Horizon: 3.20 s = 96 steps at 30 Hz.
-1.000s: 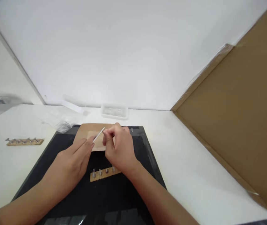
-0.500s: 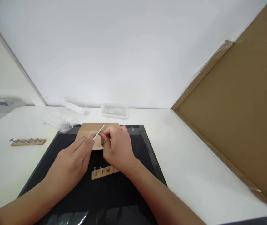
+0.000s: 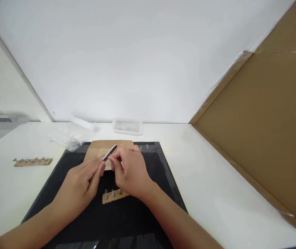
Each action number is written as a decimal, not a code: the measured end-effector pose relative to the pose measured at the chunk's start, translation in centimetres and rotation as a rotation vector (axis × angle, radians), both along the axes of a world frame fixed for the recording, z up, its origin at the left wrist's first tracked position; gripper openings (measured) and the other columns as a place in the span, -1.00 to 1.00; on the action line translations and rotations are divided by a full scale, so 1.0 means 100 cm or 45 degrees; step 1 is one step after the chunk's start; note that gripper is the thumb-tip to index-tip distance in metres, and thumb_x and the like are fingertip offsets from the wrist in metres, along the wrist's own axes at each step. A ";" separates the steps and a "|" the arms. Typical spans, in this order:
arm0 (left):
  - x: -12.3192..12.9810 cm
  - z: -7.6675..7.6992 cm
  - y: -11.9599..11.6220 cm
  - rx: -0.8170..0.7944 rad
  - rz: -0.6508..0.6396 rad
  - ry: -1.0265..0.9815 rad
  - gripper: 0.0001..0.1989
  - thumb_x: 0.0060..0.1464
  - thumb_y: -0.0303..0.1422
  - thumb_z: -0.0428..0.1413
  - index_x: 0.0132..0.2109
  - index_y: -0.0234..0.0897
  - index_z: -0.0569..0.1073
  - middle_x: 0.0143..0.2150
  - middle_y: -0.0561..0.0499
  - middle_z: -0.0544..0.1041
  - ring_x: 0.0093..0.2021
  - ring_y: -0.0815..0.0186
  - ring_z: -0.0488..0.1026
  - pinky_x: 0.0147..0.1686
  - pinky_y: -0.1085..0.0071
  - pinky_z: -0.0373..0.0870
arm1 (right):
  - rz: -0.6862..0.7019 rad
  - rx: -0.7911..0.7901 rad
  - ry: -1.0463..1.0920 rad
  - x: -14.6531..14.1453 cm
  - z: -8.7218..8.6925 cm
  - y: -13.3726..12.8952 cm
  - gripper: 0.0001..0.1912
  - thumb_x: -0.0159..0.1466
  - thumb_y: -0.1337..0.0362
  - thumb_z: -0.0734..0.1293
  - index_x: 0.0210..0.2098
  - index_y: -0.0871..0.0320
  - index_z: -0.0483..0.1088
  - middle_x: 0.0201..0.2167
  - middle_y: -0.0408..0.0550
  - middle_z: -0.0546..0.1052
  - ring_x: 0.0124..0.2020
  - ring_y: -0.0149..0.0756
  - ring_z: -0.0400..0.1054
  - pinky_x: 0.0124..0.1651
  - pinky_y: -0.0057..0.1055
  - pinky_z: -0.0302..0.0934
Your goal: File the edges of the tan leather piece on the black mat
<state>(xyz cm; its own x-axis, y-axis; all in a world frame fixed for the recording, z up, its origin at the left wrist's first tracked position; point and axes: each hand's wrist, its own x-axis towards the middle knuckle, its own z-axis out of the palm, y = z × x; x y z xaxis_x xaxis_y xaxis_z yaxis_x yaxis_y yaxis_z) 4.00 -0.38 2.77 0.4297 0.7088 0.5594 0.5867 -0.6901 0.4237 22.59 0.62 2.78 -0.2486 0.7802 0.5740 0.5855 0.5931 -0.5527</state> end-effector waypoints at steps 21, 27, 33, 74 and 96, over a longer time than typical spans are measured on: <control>-0.001 0.000 0.001 -0.053 -0.042 0.042 -0.76 0.41 -0.48 -0.07 -0.27 -0.24 0.37 -0.24 -0.05 0.54 -0.29 0.29 0.50 -0.25 0.37 0.41 | -0.203 0.048 -0.079 -0.002 0.005 -0.004 -0.81 0.44 0.31 0.22 -0.34 0.08 0.26 -0.48 -0.21 0.56 -0.50 -0.34 0.38 -0.09 -0.17 0.07; 0.000 0.006 0.001 -0.088 -0.062 0.012 -0.74 0.42 -0.47 -0.07 -0.29 -0.25 0.37 -0.29 -0.01 0.52 -0.31 0.31 0.47 -0.26 0.40 0.37 | -0.238 0.072 -0.089 -0.003 0.005 -0.005 -0.81 0.45 0.30 0.22 -0.34 0.09 0.26 -0.49 -0.23 0.55 -0.52 -0.35 0.37 -0.09 -0.19 0.05; -0.004 -0.001 0.010 -0.010 0.011 0.029 -0.73 0.42 -0.45 -0.08 -0.27 -0.27 0.40 -0.33 0.00 0.49 -0.32 0.30 0.47 -0.27 0.39 0.36 | -0.152 -0.008 -0.050 -0.001 0.003 -0.004 -0.80 0.47 0.23 0.24 -0.31 0.08 0.32 -0.47 -0.21 0.57 -0.45 -0.31 0.44 -0.09 -0.19 0.11; -0.002 -0.008 0.013 -0.415 -0.239 -0.547 -0.85 0.29 -0.35 0.21 -0.06 -0.17 0.66 -0.14 -0.02 0.67 -0.09 0.23 0.57 -0.03 0.25 0.50 | 0.033 0.421 -0.380 0.022 -0.004 -0.011 -0.78 0.44 0.34 0.33 -0.33 0.10 0.24 -0.40 -0.22 0.63 -0.45 -0.39 0.47 -0.21 -0.24 0.02; -0.003 -0.008 0.013 -0.920 -0.246 -0.806 -0.86 0.09 -0.25 0.37 -0.21 -0.16 0.73 -0.20 -0.02 0.74 -0.18 0.18 0.69 -0.18 0.37 0.62 | 0.080 0.161 -0.190 0.024 0.000 -0.012 -0.76 0.42 0.04 0.38 -0.21 0.09 0.43 -0.38 -0.24 0.63 -0.40 -0.42 0.52 -0.13 -0.27 0.01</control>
<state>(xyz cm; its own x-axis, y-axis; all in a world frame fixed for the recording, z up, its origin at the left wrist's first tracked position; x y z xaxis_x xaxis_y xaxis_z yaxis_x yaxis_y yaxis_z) 3.69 0.87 1.94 0.3447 0.9202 0.1854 0.0097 -0.2010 0.9795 25.01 -0.61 2.75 -0.3842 0.6845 0.6196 0.6151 0.6902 -0.3811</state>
